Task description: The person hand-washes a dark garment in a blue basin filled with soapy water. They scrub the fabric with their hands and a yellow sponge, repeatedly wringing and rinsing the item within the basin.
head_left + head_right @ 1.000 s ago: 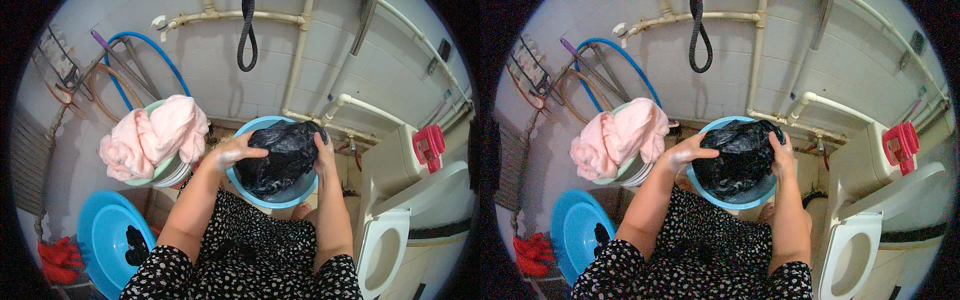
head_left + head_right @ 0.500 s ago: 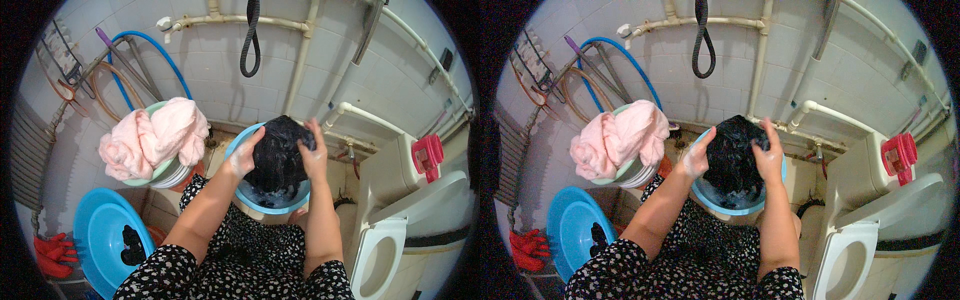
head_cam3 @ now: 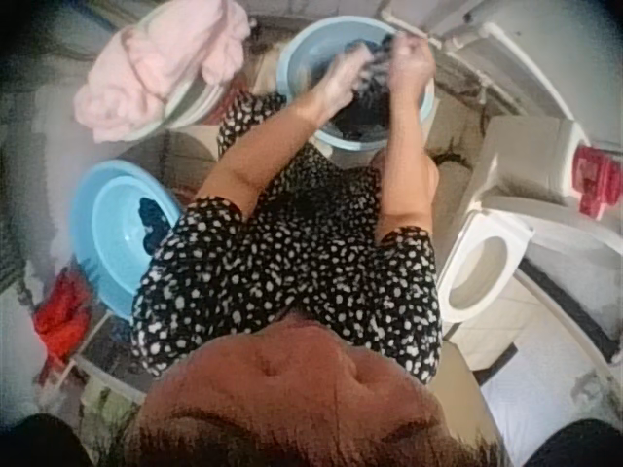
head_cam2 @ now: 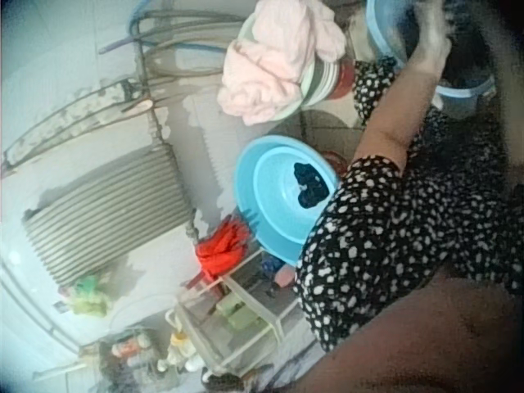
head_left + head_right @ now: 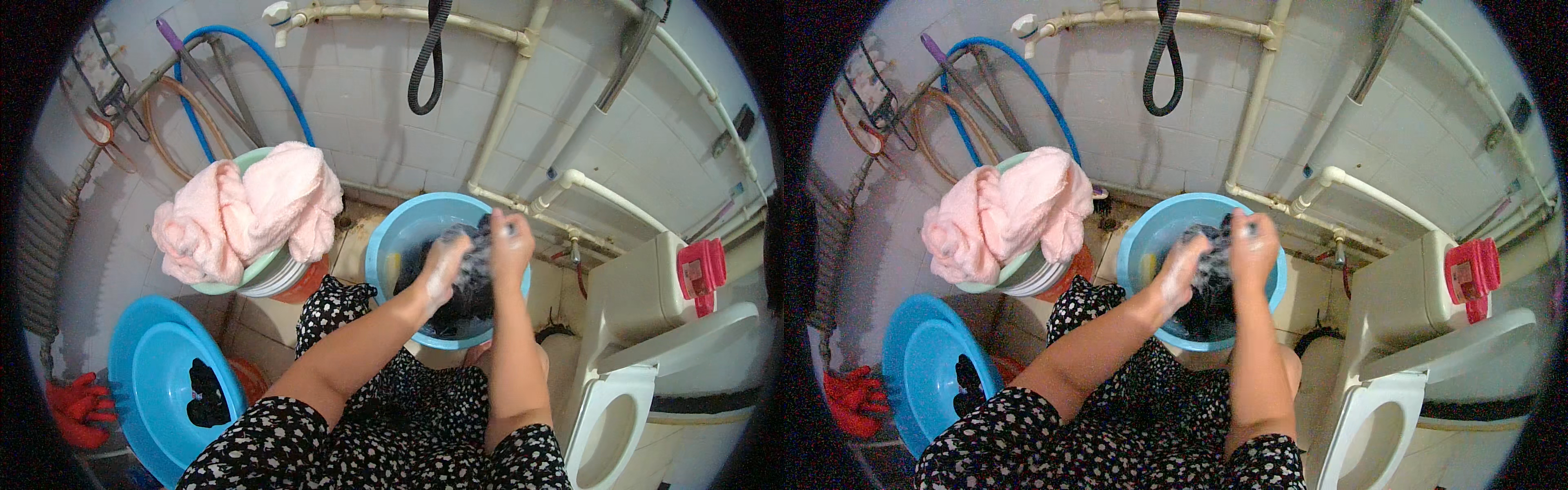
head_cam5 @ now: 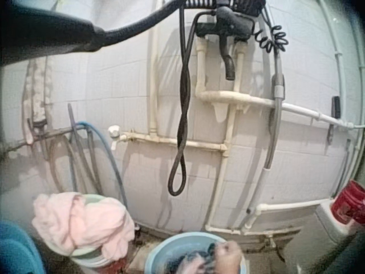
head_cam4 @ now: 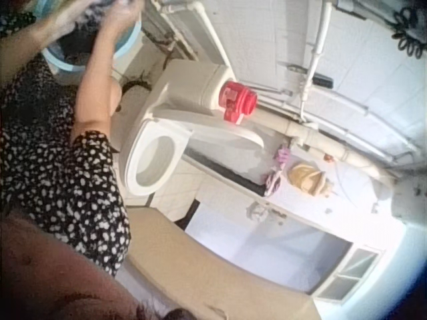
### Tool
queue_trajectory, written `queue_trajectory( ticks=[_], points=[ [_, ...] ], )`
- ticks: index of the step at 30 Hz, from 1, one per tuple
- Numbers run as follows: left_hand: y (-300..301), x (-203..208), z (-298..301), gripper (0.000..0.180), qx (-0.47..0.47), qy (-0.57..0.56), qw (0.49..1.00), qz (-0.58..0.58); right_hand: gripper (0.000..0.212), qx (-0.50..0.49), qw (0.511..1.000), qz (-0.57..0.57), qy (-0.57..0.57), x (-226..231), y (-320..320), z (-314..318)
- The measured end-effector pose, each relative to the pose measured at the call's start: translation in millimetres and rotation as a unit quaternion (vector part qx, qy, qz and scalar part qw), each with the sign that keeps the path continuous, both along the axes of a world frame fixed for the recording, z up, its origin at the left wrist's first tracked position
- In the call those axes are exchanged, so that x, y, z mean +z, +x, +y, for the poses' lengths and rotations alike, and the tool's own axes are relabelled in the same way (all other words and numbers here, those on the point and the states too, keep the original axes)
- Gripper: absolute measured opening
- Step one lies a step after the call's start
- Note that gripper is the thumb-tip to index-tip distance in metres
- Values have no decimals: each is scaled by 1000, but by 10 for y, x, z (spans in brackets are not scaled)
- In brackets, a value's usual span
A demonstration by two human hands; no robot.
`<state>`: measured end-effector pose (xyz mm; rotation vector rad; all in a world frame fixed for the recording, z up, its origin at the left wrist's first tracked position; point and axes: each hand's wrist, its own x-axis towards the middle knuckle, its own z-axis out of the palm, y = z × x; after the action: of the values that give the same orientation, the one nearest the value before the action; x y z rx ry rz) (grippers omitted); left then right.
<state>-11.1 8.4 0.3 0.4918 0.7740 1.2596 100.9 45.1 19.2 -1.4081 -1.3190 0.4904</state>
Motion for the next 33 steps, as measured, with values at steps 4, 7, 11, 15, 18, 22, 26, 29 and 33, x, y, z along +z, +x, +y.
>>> queue_trajectory(
  ticks=[4,7,11,15,18,22,26,29,33],
  points=[
    [-133,219,4,20,-34,-34,996,-71,33,93,923,355,-117,-2,-58,-49],
    [-285,299,88,20,-72,-62,986,-136,37,225,717,594,-287,104,-46,-209],
    [-241,321,82,25,-117,-99,978,-141,31,194,750,589,-228,-179,6,-157],
    [-249,85,143,25,-35,-88,986,-139,29,74,985,140,-68,157,-279,-455],
    [-331,6,94,30,-23,-24,972,-234,50,192,933,-244,180,156,-576,-676],
    [-123,116,-22,32,-18,54,997,-55,52,73,969,-213,105,44,-337,-185],
    [-73,5,-1,30,53,38,993,-103,43,156,978,-129,57,-25,-356,-238],
    [-174,12,-30,33,41,50,978,-200,39,196,949,-211,131,133,-532,-562],
    [-12,108,2,30,57,36,998,-3,41,86,981,-164,54,15,-271,-110]
  ],
)
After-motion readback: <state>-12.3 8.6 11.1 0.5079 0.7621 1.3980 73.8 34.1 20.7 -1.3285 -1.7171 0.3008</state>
